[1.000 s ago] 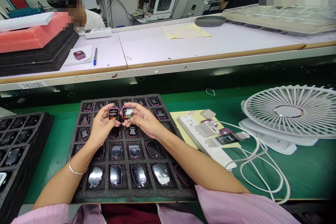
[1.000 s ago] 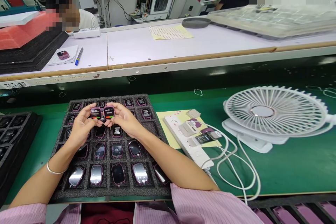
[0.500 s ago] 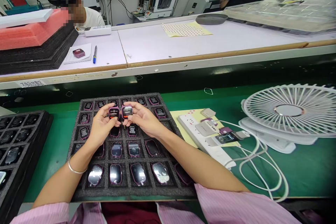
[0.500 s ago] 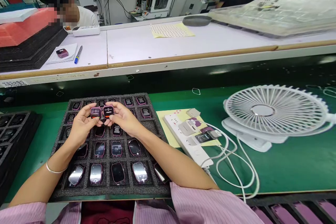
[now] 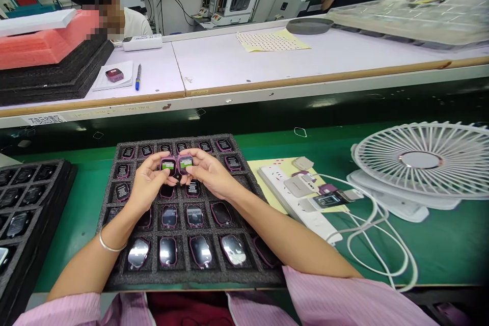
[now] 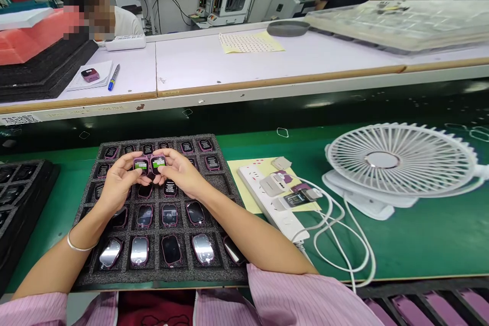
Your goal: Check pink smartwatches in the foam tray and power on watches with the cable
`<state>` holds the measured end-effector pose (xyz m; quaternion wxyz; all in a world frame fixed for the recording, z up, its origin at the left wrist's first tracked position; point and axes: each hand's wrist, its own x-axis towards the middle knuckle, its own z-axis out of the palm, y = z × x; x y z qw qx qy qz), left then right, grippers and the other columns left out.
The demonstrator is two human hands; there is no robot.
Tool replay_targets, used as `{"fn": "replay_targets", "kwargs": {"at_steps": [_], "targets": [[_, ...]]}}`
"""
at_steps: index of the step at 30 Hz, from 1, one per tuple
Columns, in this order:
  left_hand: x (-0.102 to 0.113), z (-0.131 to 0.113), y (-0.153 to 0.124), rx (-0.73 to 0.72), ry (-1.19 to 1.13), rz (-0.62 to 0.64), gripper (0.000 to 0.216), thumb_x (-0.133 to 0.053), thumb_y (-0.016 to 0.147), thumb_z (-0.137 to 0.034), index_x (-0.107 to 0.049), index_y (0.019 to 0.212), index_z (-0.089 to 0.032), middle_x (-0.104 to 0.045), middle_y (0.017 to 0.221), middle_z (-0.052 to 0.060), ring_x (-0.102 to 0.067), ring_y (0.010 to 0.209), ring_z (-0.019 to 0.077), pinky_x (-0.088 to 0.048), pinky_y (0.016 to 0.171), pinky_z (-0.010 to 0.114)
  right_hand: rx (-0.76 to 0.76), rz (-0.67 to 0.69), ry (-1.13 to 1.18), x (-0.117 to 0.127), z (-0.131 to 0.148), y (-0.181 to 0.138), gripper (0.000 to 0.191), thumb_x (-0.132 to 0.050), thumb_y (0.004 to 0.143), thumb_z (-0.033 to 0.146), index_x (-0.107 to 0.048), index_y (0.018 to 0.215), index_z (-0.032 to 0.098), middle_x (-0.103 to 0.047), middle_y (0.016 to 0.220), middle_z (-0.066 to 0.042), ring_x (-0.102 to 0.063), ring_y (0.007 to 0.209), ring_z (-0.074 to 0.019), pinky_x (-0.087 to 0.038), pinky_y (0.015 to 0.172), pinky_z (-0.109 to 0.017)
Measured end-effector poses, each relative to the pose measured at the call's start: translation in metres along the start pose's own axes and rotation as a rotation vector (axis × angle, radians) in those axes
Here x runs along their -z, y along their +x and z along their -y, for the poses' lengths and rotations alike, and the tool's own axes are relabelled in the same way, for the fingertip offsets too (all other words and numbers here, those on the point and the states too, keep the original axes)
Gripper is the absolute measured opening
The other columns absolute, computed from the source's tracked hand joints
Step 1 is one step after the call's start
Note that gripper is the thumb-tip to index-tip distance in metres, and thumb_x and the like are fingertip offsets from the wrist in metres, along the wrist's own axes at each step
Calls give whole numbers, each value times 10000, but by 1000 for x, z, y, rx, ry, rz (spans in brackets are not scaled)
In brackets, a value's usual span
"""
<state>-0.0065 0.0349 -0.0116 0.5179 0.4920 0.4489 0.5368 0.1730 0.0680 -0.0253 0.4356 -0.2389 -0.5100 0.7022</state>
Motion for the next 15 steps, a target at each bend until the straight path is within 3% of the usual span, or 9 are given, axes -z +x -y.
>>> {"fn": "replay_targets", "kwargs": {"at_steps": [10,15], "targets": [[-2,-4,-2,24,6,-4,415,-682,742,-221,-605,1148,-181,-683,1144,79,-711,592,120,-617,597,267,13,-1,-23,1,-1,0,370,-643,778,131,-549,1129,199,-665,873,13,-673,649,-109,-537,609,-252],[-2,-5,-2,39,0,-24,375,-700,742,-273,-625,1096,-171,-695,1026,47,-697,546,112,-599,540,237,-17,-14,-33,1,0,0,301,-654,811,198,-567,1099,195,-659,823,19,-668,611,-107,-527,572,-238]]}}
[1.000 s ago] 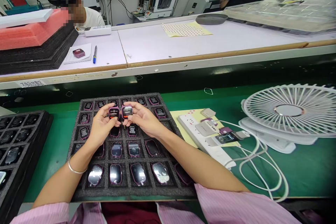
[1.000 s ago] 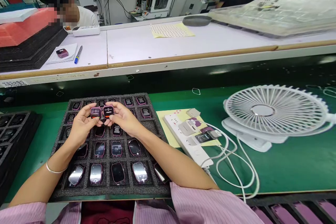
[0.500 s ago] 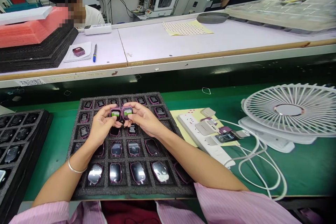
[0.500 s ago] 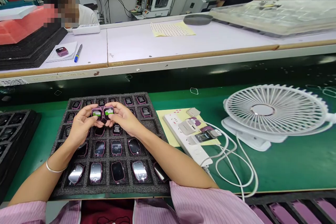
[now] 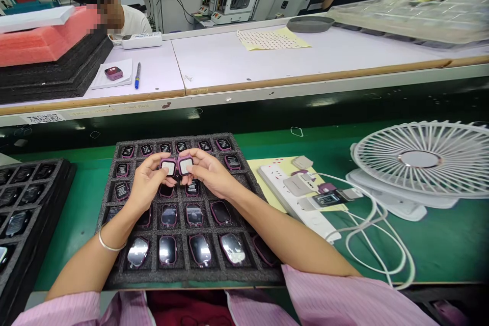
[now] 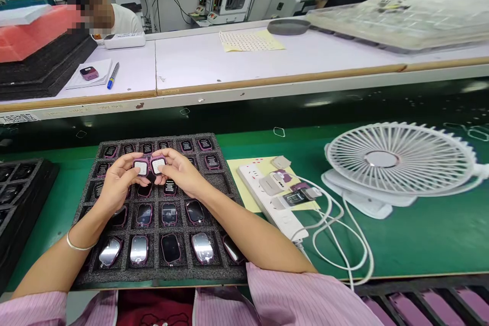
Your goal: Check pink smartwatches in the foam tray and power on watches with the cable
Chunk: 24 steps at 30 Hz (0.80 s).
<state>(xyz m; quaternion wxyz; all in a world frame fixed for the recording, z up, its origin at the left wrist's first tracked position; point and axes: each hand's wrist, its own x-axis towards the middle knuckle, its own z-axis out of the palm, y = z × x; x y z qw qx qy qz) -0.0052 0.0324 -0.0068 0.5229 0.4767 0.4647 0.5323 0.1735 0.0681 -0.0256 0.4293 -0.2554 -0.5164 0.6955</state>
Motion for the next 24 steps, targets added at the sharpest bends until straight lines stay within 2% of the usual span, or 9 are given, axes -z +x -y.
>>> {"fn": "replay_targets", "kwargs": {"at_steps": [3,7,15,24], "targets": [[0,1,1,-8,11,-8,357,-726,755,-345,-638,1050,-164,-693,880,15,-674,498,108,-575,489,219,-19,-9,-7,-1,0,0,234,-653,853,291,-585,1055,192,-634,765,32,-657,565,-105,-519,537,-235],[1,2,1,-4,6,-12,383,-749,747,-385,-641,1042,-164,-678,776,-12,-667,491,110,-571,479,213,-19,-7,-9,-1,0,0,283,-692,840,353,-590,1048,190,-635,745,37,-654,547,-104,-512,516,-229],[0,2,1,0,-4,-7,405,-756,744,-365,-639,1079,-171,-711,980,44,-682,531,107,-596,520,231,-21,-19,3,-2,3,-1,304,-722,815,310,-592,1065,197,-661,772,30,-669,574,-110,-515,529,-232],[1,3,1,-4,-1,-8,381,-731,757,-314,-635,1099,-175,-708,990,44,-686,547,108,-603,539,239,-8,0,23,-1,1,-1,292,-693,825,246,-581,1090,197,-671,807,20,-677,597,-112,-526,547,-233]]}}
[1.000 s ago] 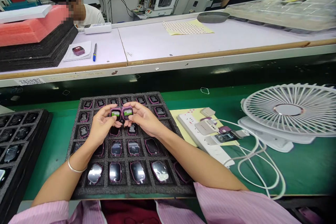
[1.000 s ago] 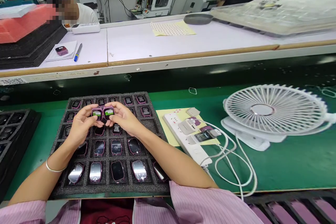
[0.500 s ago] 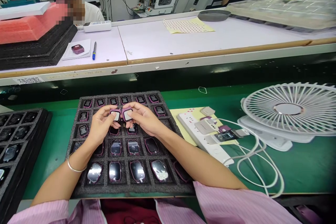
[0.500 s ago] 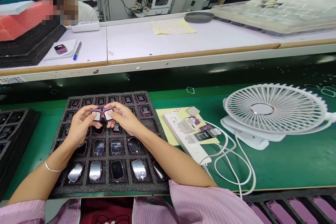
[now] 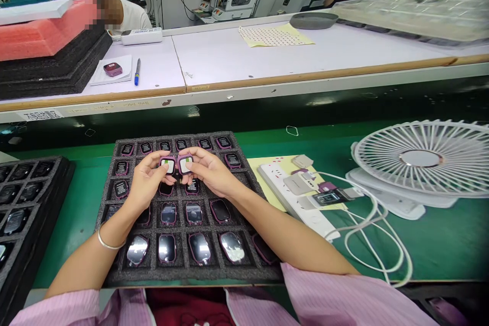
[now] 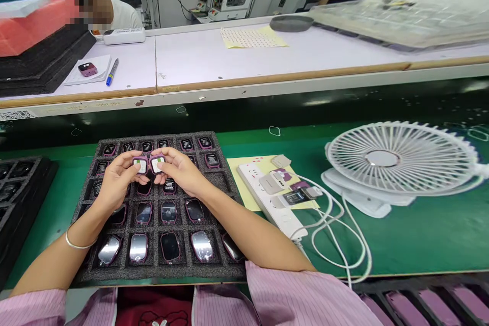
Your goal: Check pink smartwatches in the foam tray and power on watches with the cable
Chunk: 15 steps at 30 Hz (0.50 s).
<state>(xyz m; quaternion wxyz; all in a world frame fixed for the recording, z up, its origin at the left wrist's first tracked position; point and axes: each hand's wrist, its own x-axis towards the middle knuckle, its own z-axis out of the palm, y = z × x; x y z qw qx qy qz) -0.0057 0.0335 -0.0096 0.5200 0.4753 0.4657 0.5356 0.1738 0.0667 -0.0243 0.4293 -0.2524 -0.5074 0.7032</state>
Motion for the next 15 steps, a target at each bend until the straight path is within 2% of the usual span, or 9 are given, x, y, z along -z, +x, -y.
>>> {"fn": "replay_targets", "kwargs": {"at_steps": [15], "targets": [[-2,-1,-1,-4,-15,1,448,-735,750,-290,-607,1165,-179,-695,1092,68,-706,591,113,-624,589,250,3,-5,16,-1,0,0,315,-687,822,222,-575,1115,200,-674,832,12,-683,635,-116,-545,577,-237]]}}
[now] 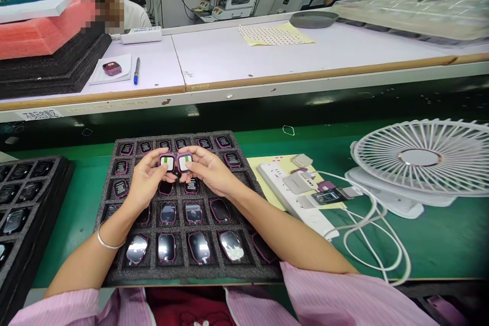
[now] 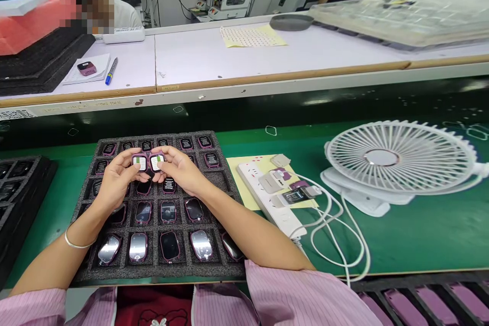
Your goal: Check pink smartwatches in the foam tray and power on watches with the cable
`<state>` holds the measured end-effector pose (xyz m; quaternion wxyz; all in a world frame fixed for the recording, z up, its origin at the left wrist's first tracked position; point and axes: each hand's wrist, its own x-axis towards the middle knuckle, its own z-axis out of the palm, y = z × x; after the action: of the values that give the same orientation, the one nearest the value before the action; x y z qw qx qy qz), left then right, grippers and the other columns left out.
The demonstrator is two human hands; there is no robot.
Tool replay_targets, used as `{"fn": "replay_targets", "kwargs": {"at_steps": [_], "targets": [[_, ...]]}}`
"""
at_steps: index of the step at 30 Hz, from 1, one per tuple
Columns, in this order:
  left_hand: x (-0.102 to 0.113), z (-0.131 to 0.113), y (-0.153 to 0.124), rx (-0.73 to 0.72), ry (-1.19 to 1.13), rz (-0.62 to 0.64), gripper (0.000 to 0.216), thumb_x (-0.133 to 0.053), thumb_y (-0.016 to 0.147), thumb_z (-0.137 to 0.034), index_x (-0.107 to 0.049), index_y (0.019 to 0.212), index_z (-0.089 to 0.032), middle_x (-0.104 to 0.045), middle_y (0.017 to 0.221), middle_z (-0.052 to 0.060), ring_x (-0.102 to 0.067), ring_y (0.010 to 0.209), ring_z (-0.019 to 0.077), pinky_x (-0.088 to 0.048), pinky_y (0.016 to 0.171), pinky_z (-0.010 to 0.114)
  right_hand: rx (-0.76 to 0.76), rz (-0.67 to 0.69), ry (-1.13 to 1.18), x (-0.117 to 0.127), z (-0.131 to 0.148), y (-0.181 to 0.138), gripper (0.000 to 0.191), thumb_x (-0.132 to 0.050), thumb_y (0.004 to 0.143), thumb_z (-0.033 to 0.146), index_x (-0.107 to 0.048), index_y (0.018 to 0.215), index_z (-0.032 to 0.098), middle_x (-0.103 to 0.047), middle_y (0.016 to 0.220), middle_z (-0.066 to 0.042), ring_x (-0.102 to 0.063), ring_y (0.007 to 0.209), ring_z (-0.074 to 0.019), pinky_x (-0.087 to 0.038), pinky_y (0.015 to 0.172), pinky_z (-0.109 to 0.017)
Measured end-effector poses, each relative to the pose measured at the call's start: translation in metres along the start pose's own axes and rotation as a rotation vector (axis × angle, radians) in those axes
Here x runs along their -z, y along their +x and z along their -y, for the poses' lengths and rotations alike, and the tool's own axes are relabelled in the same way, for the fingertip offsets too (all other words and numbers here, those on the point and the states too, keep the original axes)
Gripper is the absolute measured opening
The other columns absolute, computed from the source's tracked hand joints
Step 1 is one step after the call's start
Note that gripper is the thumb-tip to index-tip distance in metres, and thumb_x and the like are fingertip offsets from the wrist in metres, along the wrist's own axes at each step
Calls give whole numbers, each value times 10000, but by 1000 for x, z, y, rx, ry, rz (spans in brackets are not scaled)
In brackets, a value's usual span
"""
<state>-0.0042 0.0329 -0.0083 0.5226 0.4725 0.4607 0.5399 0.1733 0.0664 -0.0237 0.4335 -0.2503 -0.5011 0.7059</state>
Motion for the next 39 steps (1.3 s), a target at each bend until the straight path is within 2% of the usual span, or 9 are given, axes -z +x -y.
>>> {"fn": "replay_targets", "kwargs": {"at_steps": [18,25,27,35,39], "targets": [[0,0,0,-2,1,10,471,-707,773,-251,-585,1224,-188,-670,1180,88,-719,636,114,-633,643,267,-5,-4,-7,1,-1,0,347,-673,823,191,-554,1149,199,-672,884,0,-683,655,-117,-565,608,-258],[1,0,0,2,13,-8,379,-728,774,-355,-623,1092,-177,-697,941,29,-688,544,111,-612,539,243,-12,9,-10,1,-1,0,312,-668,831,206,-568,1126,202,-669,824,13,-685,647,-125,-562,588,-260],[1,0,0,8,9,-14,360,-708,788,-367,-626,1081,-176,-693,930,26,-688,541,115,-608,528,244,-14,16,-11,0,-1,0,305,-661,836,203,-567,1125,201,-666,821,14,-687,647,-124,-560,588,-256],[1,-3,-2,29,-25,5,362,-673,751,-221,-626,1109,-187,-691,972,26,-689,572,111,-620,579,263,-20,6,-10,0,-1,-1,307,-644,839,181,-567,1135,200,-659,839,15,-689,648,-117,-559,598,-247],[0,-2,-2,12,-2,1,383,-698,748,-237,-617,1118,-180,-697,1022,47,-683,558,103,-615,568,256,-20,3,-12,0,0,-1,300,-638,840,167,-570,1130,196,-660,821,19,-693,648,-116,-555,597,-236]]}}
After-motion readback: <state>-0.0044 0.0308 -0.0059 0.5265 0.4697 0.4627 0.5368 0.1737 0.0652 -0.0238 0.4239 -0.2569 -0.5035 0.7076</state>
